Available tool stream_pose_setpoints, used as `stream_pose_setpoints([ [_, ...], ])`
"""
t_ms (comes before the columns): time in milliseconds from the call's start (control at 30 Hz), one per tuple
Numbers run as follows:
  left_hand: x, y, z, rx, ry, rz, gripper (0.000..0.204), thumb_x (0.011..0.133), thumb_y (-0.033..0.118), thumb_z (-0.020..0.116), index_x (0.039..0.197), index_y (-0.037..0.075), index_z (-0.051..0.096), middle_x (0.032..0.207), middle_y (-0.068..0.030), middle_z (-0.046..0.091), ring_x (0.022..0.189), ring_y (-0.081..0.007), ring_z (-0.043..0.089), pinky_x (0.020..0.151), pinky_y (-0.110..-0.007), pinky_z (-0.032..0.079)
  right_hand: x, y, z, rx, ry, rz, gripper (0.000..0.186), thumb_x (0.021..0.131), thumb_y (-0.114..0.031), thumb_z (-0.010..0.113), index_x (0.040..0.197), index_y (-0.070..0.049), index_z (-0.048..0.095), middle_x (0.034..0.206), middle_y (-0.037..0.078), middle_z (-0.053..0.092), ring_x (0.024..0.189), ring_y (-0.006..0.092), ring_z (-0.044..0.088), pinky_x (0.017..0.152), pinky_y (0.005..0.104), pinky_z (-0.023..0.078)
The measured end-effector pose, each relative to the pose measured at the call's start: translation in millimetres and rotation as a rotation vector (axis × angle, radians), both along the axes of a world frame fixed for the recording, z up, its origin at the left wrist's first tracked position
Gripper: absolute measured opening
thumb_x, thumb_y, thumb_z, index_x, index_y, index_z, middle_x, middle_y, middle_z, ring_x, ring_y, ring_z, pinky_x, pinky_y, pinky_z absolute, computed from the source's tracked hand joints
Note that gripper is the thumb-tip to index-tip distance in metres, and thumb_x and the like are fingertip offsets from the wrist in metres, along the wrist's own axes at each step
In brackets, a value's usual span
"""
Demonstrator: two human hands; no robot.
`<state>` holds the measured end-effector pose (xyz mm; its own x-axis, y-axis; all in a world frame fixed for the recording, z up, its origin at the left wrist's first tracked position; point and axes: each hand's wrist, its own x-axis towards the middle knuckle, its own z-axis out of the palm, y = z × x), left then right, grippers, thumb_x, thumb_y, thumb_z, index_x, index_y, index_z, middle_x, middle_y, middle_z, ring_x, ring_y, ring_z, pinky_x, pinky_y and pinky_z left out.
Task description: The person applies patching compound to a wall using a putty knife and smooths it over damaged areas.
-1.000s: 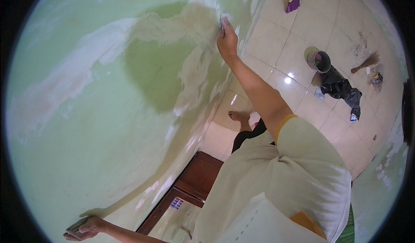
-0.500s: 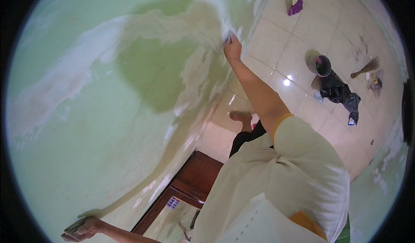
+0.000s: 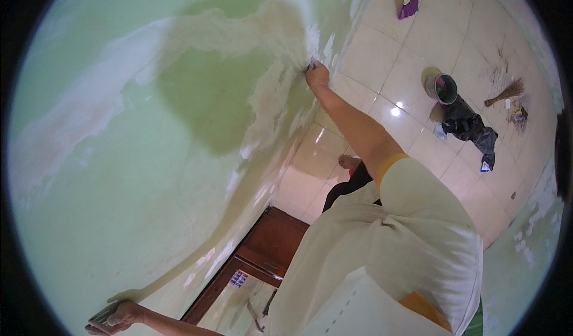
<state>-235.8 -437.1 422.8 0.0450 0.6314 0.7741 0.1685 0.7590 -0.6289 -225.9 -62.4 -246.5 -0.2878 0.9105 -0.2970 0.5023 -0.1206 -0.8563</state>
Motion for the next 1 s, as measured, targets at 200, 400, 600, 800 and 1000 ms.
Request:
stream_pose_setpoints([
  [200,0,-11,-9,0.009,0.003,-0.011,0.078,0.096,0.059,0.010,0.122,-0.001,0.053,0.136,-0.0218,0.042,0.131,-0.0331,0.036,0.104,-0.049,0.036,2,87,32,0.082,0.046,0.011,0.025,0.083,-0.018,0.053,0.098,-0.003,0.067,0.096,0.024,0.064,0.091,0.0401,0.061,0.080,0.0459,0.048],
  [400,-19,-34,20,-0.106,0.023,-0.106,0.067,0.099,0.053,0.017,0.119,0.000,0.053,0.133,-0.0208,0.044,0.129,-0.0336,0.038,0.104,-0.049,0.036,-5,10,11,0.176,0.127,-0.196,0.024,0.083,-0.017,0.053,0.096,-0.004,0.067,0.093,0.023,0.065,0.089,0.0395,0.062,0.081,0.0459,0.048],
  [600,-14,-33,9,-0.081,0.019,-0.066,0.067,0.099,0.053,0.016,0.118,0.000,0.052,0.133,-0.0221,0.044,0.130,-0.0351,0.036,0.105,-0.050,0.035,3,70,23,0.018,-0.085,0.136,0.026,0.084,-0.019,0.050,0.097,-0.003,0.067,0.094,0.024,0.065,0.090,0.0407,0.061,0.081,0.0458,0.048],
  [800,-9,-26,8,0.000,-0.054,-0.080,0.071,0.096,0.058,0.018,0.121,0.000,0.052,0.138,-0.0227,0.038,0.132,-0.0346,0.034,0.106,-0.049,0.034,-8,82,57,0.218,0.148,-0.212,0.027,0.084,-0.020,0.052,0.097,-0.001,0.067,0.094,0.024,0.064,0.090,0.0412,0.061,0.081,0.0449,0.048],
  [1000,-9,-9,7,-0.092,-0.025,-0.118,0.061,0.100,0.047,0.017,0.122,0.000,0.050,0.136,-0.0223,0.040,0.132,-0.0337,0.035,0.105,-0.048,0.036,5,44,34,-0.085,0.045,0.010,0.030,0.079,-0.016,0.055,0.104,-0.002,0.065,0.098,0.023,0.064,0.092,0.0398,0.061,0.083,0.0428,0.048],
])
